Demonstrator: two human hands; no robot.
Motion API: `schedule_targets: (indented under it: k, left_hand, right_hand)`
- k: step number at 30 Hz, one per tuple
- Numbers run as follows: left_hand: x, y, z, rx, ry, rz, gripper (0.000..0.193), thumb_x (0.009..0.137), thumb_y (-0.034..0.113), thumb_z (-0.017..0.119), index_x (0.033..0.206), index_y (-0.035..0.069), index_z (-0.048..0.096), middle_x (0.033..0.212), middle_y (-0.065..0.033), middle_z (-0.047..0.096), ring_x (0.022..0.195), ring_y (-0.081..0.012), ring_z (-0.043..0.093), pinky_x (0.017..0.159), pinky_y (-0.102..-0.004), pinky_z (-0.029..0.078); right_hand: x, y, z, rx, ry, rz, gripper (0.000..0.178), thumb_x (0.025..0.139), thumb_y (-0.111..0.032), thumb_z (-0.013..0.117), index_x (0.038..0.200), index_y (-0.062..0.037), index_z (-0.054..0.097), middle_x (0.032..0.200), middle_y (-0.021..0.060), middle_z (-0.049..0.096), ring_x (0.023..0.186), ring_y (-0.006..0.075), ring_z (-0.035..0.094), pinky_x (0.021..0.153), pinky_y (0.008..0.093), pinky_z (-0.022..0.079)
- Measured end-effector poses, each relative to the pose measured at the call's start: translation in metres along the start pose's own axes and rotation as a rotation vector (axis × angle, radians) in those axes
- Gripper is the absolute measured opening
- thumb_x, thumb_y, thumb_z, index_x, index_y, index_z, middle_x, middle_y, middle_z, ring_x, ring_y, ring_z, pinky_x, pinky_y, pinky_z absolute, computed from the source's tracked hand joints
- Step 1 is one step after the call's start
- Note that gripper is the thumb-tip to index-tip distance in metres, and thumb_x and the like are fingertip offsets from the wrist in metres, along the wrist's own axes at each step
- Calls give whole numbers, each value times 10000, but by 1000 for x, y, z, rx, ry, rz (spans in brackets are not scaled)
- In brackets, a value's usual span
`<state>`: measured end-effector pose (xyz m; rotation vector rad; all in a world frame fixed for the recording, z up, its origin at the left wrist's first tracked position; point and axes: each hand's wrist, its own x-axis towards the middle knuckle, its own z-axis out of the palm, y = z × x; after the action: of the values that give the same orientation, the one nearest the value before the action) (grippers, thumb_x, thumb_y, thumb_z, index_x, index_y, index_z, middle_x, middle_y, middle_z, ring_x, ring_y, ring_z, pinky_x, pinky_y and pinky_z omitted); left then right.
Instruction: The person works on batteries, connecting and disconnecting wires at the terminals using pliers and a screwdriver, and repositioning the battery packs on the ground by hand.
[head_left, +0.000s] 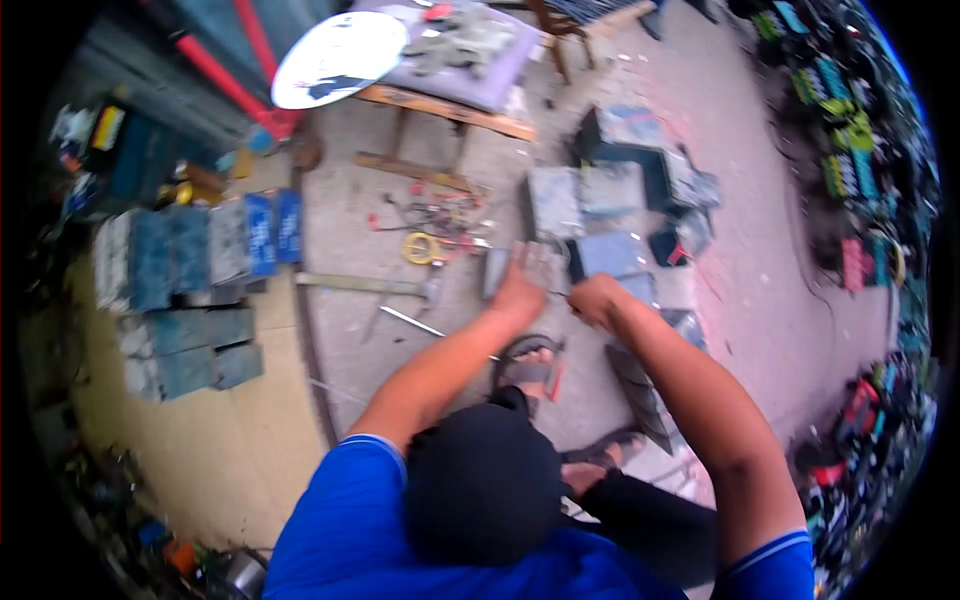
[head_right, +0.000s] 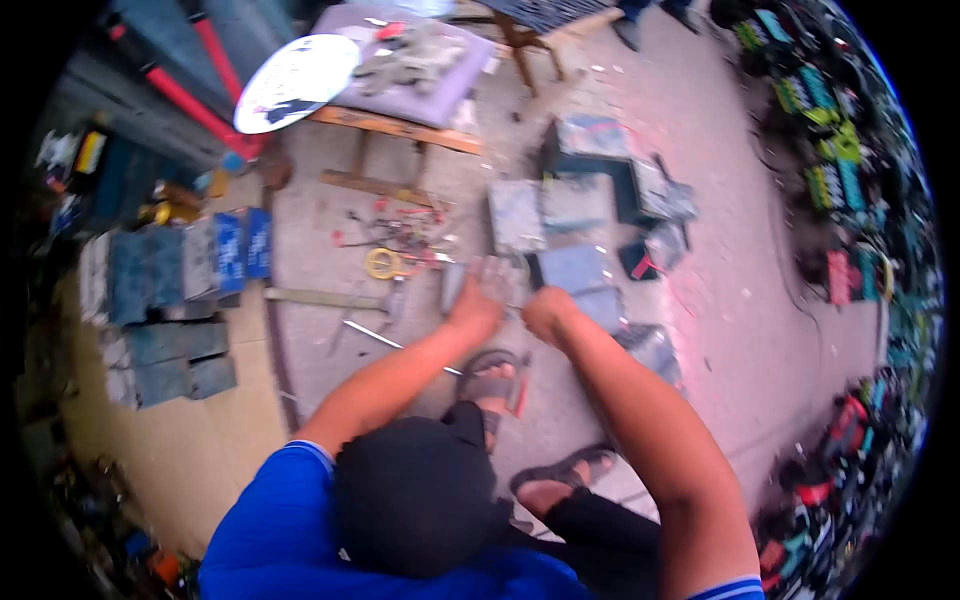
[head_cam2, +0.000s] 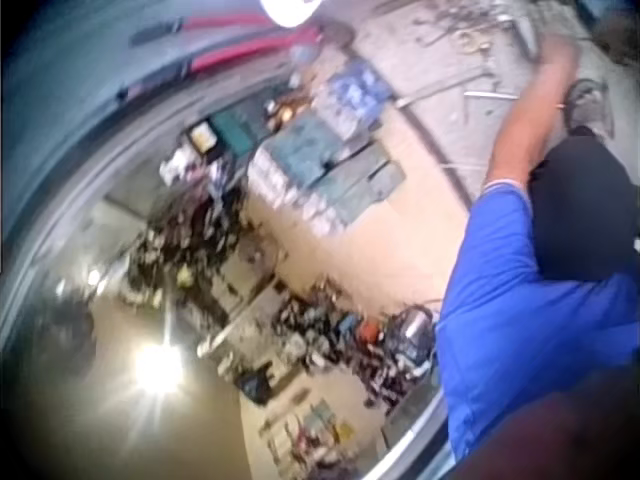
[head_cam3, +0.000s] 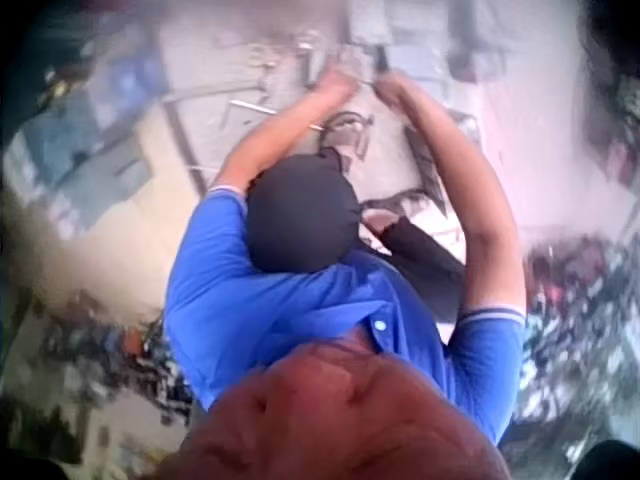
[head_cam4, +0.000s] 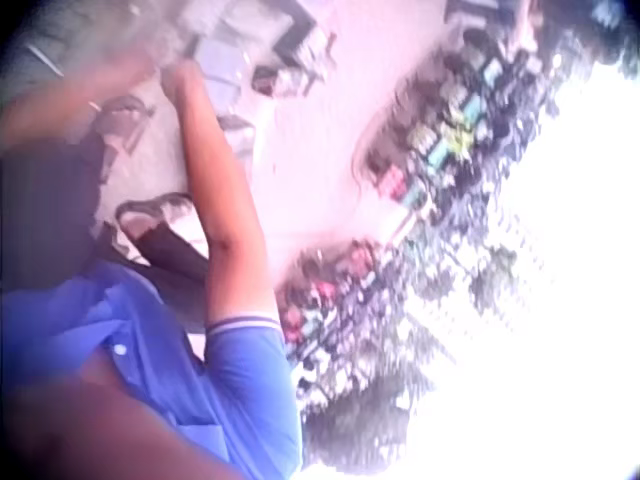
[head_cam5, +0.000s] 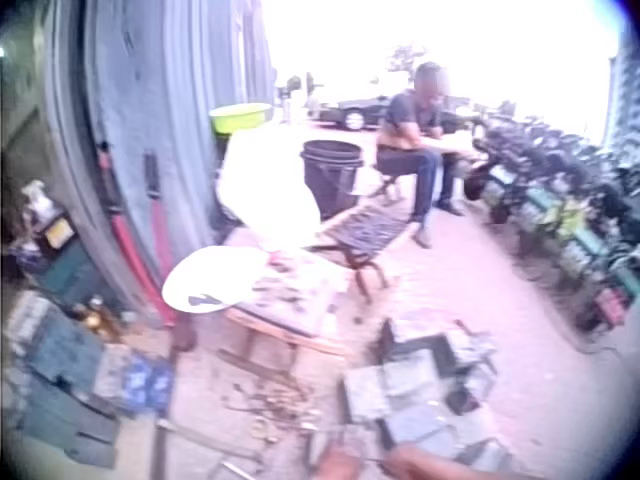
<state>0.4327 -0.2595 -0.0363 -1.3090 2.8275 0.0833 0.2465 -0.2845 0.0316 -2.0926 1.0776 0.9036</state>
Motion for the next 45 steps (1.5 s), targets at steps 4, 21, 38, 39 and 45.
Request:
schedule_targets:
  k: [4,21,38,39,45]
  left_hand:
    - [0,-4,-28,-146,-64,17,921,818,459,790,1562,65,417,1613,-188,420,1524,-374,337,1267,-581,144]
    - [14,4,-18,-140,6,61,704,895,361,676,1505,58,496,1585,-222,446,1508,-384,356,1250,-627,131]
    - [-6,-4,-23,-589,273,12,191,877,244,730,1051,179,772,1409,-89,596,1444,-290,441,1292,-565,166]
    - [-4,-1,-23,-574,331,10,181,872,212,730,1043,172,777,1354,-91,626,1403,-300,480,1293,-553,178]
    - [-13,15,-21,-594,315,-22,242,827,124,719,1064,87,749,1199,-87,672,1324,-341,535,1226,-545,296]
  right_hand:
    - [-22,-11,-32,49,-82,36,206,813,-125,631,871,-39,810,948,198,774,890,378,758,736,460,593]
    - [-58,-69,-36,373,360,394,205,874,-120,632,950,-40,805,986,226,763,958,377,757,828,464,610]
    - [-97,-80,-12,383,957,395,273,966,-154,648,1227,-71,645,1096,188,668,841,396,696,721,477,570]
    - [-92,-76,-7,266,1133,271,289,965,-154,644,1240,-65,634,1137,187,652,828,395,699,702,475,573]
    - [-124,-92,-40,587,547,314,265,894,-74,603,1148,1,611,1343,207,599,1089,415,626,933,481,530]
